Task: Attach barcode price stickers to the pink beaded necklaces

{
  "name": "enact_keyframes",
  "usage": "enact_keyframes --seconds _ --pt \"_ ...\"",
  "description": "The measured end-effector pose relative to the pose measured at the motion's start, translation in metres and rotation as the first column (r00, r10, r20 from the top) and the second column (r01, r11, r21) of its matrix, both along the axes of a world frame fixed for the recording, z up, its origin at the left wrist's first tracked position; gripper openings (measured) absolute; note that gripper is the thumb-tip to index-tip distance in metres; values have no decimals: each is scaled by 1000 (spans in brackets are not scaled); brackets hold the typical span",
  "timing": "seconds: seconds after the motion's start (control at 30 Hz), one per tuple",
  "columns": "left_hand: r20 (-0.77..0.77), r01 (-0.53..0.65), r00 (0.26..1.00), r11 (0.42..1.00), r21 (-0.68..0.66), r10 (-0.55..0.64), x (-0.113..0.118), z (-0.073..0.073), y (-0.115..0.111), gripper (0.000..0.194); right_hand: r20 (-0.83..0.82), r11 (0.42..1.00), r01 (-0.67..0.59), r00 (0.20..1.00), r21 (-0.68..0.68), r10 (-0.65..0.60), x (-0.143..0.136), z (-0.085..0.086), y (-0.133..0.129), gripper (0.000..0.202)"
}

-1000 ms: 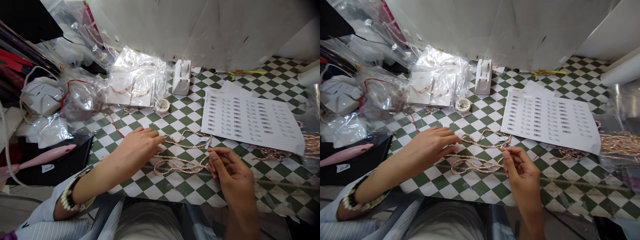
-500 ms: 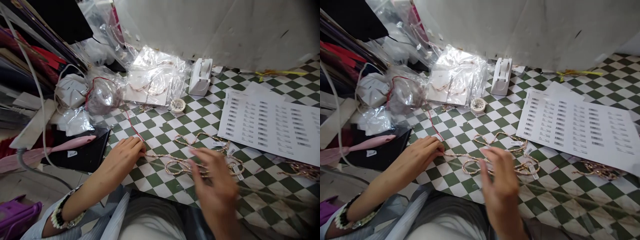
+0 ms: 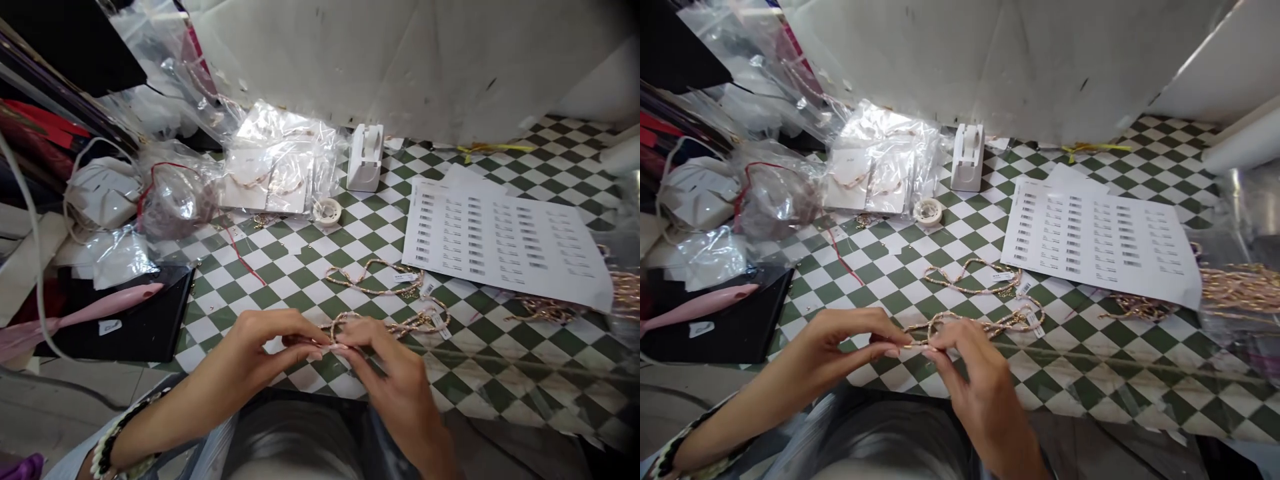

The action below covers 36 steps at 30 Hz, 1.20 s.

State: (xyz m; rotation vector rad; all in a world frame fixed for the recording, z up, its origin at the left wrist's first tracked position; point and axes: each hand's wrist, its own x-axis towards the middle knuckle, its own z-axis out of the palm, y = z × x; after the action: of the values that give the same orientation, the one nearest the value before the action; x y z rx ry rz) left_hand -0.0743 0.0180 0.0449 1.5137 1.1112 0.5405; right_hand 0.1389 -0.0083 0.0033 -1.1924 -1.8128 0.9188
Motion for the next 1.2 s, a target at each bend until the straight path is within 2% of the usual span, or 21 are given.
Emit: enact_keyframes --seconds 0.07,0.17,0.27,0.33,0.4,0.47,0.53,0.6,0.7,0.77,0.83,1.0,1.1,1.2 --pt "66 -15 998 998 -65 19 12 0 -1 12 -69 999 17 997 -37 -19 19 3 -8 15" --pt "178 -24 983 995 -93 40 34 -3 -9 21 -200 981 -16 979 -195 -24 35 7 -19 30" --pt "240 56 970 997 -44 -44 56 -7 -18 41 -291 926 59 940 -373 -177 35 11 -27 57" --pt "244 80 968 995 -58 -63 67 -8 -21 44 -303 872 129 905 -472 -298 33 15 -31 47" --pt "259 31 966 997 -73 -11 76 -8 -21 36 -268 838 180 895 -515 -357 34 19 -34 31" --pt "306 -46 949 993 -105 76 84 -8 -19 24 -197 863 232 916 -449 -348 41 21 -34 25" --pt "365 -117 914 978 -175 175 90 -8 -17 13 -115 918 261 945 -297 -306 49 23 -33 22" --pt "409 -175 870 947 -269 277 95 -10 -15 12 -55 953 268 959 -138 -278 55 24 -31 20" --pt "422 -198 821 884 -423 385 101 -10 -11 24 -34 953 302 953 -29 -302 59 23 -30 19" --pt "417 -155 815 845 -511 402 103 -9 -9 25 -40 941 339 940 -9 -339 59 20 -31 21" --pt "418 -123 818 829 -545 396 106 -8 -7 21 -43 932 361 932 16 -361 59 15 -32 24" --pt "413 -189 820 869 -458 396 113 -12 -8 27 -85 899 437 897 37 -433 64 4 -35 25" --pt "389 -220 843 899 -379 371 118 -16 -12 27 -57 912 405 914 64 -402 68 2 -34 24" --pt "367 -241 871 935 -258 326 123 -19 -16 18 25 914 362 928 183 -373 73 3 -33 27"
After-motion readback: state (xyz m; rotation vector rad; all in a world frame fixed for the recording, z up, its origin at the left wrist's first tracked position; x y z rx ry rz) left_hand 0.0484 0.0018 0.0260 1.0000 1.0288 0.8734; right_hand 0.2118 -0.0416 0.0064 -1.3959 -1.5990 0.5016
